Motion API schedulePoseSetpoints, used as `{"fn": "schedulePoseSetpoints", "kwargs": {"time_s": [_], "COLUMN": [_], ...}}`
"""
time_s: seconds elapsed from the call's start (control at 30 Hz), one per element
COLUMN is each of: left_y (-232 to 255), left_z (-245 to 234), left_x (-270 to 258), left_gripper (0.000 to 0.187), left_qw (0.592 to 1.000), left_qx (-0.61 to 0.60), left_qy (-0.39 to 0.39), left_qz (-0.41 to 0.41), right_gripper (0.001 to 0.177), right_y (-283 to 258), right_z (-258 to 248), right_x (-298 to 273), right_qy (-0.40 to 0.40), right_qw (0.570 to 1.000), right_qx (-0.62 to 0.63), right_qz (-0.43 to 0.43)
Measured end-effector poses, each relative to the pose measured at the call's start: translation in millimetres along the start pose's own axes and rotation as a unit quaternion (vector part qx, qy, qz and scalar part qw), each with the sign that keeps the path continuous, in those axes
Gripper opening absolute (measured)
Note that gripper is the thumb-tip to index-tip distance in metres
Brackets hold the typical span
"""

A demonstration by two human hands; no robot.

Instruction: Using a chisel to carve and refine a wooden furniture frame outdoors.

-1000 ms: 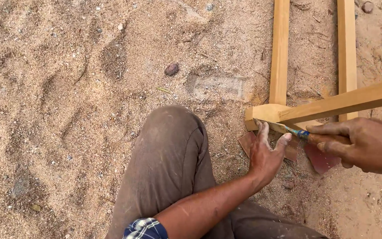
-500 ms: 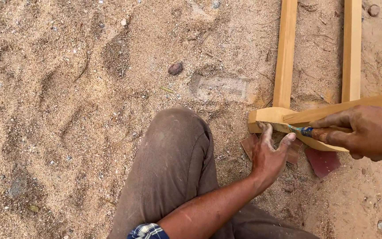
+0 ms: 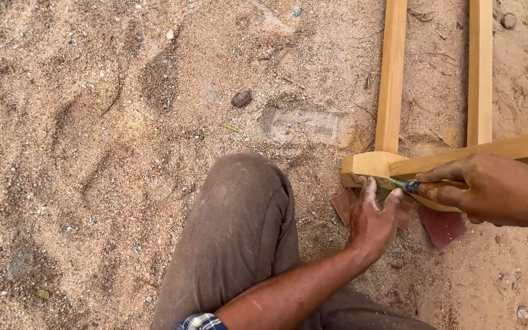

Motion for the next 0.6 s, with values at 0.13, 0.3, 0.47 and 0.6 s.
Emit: {"fn": "schedulePoseSetpoints", "kwargs": {"time_s": [0.13, 0.3, 0.47, 0.6], "left_y": [15.6, 11.5, 8.2, 10.1], "left_z": [-7.6, -1.3, 1.1, 0.5], "left_x": [-7.9, -10.8, -9.2, -11.5], "left_gripper": [0.083, 0.084, 0.083, 0.084], "left_qw": [1.000, 1.000, 1.000, 1.000], "left_qx": [0.005, -0.002, -0.011, -0.016], "left_qy": [-0.021, -0.014, -0.017, -0.011], "left_qz": [-0.016, -0.003, 0.018, 0.020], "right_gripper": [0.048, 0.053, 0.052, 0.050], "right_y": [13.5, 31.6, 28.4, 8.2], "right_z": [3.1, 22.6, 19.5, 8.1], "right_x": [0.3, 8.0, 0.5, -14.0], "right_qy": [-0.027, -0.069, -0.026, -0.002], "right_qw": [0.998, 0.993, 0.997, 0.999], "right_qx": [-0.031, -0.059, -0.018, -0.004], "right_qz": [0.055, 0.073, 0.064, 0.043]}}
Point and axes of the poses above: each hand's wrist, its own x-axis towards the middle knuckle, its own z-axis out of the palm, y = z × x, the point moved 4 cm from there along x, towards the middle knuckle, and after that the axes turned 3 degrees about y, right-handed, at the moved point
